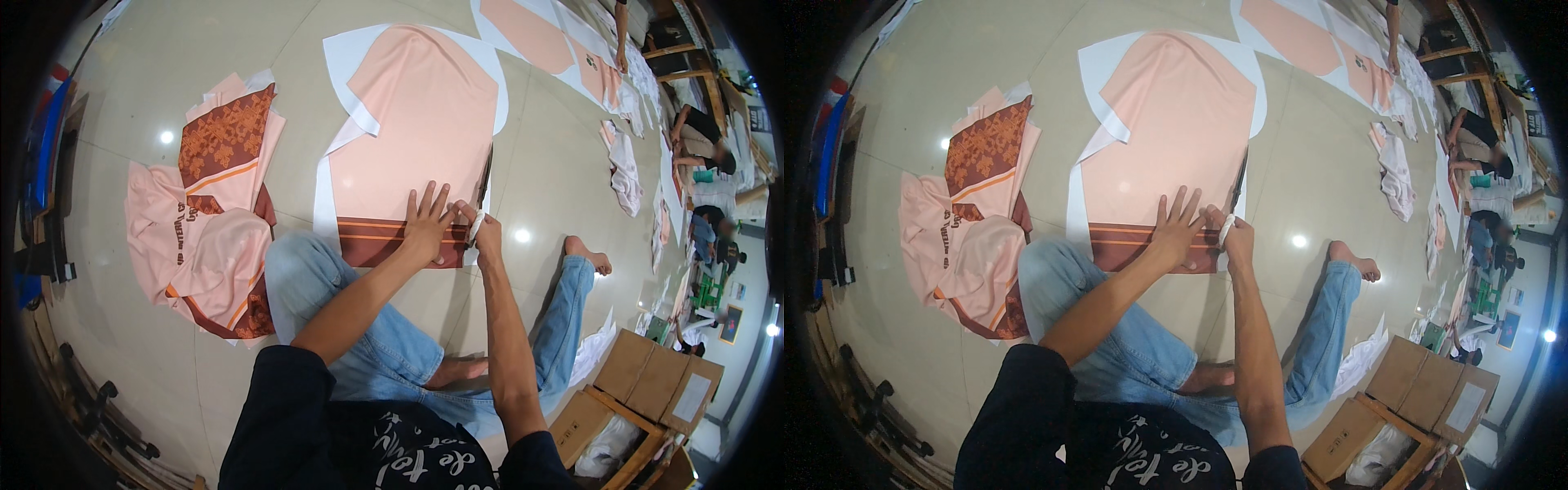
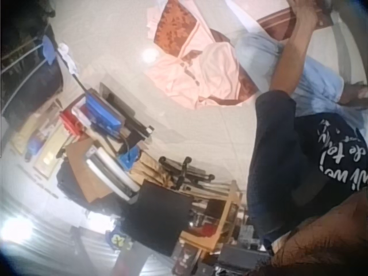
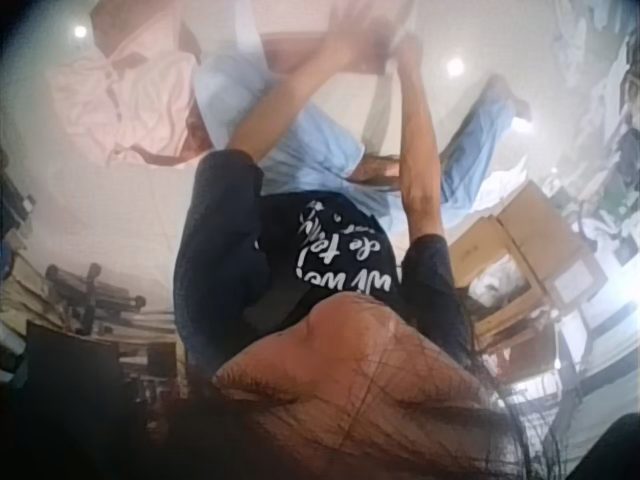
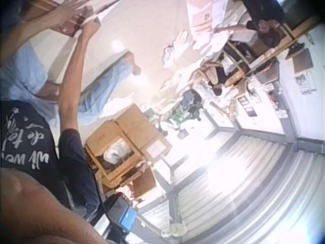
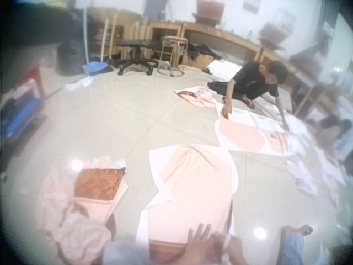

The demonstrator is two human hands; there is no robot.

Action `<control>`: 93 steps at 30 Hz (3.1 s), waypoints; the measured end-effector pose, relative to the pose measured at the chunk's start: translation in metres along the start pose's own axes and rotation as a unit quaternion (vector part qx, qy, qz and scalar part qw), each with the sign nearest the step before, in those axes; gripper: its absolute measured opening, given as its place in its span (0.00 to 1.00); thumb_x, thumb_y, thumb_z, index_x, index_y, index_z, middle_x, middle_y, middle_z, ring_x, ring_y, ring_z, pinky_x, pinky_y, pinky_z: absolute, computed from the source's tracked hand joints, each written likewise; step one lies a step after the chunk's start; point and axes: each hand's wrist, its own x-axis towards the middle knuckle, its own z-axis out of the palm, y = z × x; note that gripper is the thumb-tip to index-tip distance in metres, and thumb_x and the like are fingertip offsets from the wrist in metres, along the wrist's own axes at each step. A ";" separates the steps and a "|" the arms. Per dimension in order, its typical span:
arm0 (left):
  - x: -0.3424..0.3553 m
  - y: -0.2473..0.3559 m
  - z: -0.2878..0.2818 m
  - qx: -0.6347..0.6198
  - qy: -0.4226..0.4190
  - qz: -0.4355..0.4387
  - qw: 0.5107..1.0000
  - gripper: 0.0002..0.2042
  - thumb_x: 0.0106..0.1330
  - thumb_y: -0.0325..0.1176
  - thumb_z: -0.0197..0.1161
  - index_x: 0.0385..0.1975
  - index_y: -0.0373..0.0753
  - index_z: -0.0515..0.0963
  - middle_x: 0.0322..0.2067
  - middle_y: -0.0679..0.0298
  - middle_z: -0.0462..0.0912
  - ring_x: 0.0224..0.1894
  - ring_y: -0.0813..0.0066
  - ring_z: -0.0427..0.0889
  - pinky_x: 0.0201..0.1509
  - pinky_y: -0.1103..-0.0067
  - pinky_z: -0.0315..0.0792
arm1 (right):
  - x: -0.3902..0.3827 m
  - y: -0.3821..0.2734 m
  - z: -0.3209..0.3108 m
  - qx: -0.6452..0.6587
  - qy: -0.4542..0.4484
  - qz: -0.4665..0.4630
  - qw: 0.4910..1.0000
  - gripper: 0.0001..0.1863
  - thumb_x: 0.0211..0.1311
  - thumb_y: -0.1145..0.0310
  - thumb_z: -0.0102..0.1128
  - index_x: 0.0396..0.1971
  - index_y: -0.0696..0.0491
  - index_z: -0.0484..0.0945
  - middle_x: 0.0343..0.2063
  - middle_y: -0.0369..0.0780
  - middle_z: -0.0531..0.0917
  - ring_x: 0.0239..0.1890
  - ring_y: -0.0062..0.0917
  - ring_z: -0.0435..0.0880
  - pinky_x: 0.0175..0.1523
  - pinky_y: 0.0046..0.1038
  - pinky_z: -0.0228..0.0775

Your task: The person sits on the floor and uses scissors to cut a pink t-shirt along a white paper pattern. They repeatedly adjust the fabric and pattern, cut along the outline, and remove excess fabric pieces, stacking the cut sections on the floor.

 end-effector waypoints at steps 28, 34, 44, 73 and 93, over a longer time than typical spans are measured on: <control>0.000 -0.002 -0.001 -0.025 0.005 0.009 1.000 0.68 0.42 0.61 0.82 0.82 0.54 0.42 0.81 0.52 0.26 0.81 0.41 0.20 0.78 0.38 0.28 | 0.022 -0.011 0.004 0.007 -0.014 0.004 1.000 0.23 0.53 0.47 0.80 0.24 0.52 0.83 0.17 0.31 0.75 0.18 0.15 0.71 0.23 0.22 0.59; 0.001 0.003 -0.001 -0.033 0.012 0.013 0.999 0.69 0.41 0.59 0.83 0.82 0.54 0.41 0.81 0.52 0.27 0.81 0.41 0.21 0.78 0.38 0.28 | -0.008 0.024 -0.032 -0.011 0.049 -0.012 0.999 0.24 0.52 0.51 0.81 0.24 0.56 0.80 0.18 0.35 0.79 0.19 0.22 0.75 0.26 0.27 0.63; -0.003 -0.002 -0.002 -0.043 0.030 0.025 0.998 0.69 0.41 0.58 0.84 0.82 0.53 0.42 0.81 0.49 0.30 0.81 0.40 0.24 0.78 0.37 0.30 | -0.041 0.116 -0.046 -0.164 0.253 -0.159 0.940 0.15 0.54 0.66 0.73 0.35 0.59 0.81 0.27 0.47 0.84 0.30 0.38 0.82 0.41 0.37 0.73; -0.037 0.030 0.013 -0.113 0.097 0.236 0.960 0.22 0.60 0.46 0.73 0.45 0.38 0.77 0.43 0.53 0.80 0.49 0.52 0.81 0.52 0.60 0.73 | -0.215 0.180 -0.178 0.095 0.196 -0.031 0.976 0.22 0.69 0.49 0.67 0.29 0.54 0.79 0.19 0.36 0.78 0.18 0.22 0.79 0.23 0.25 0.71; -0.005 -0.028 -0.015 -0.129 0.227 -0.126 0.957 0.48 0.60 0.48 0.75 0.79 0.44 0.55 0.79 0.37 0.37 0.80 0.32 0.35 0.78 0.40 0.41 | -0.229 0.148 -0.047 0.169 0.005 0.122 0.978 0.20 0.63 0.57 0.76 0.25 0.54 0.74 0.16 0.32 0.74 0.16 0.18 0.71 0.22 0.22 0.60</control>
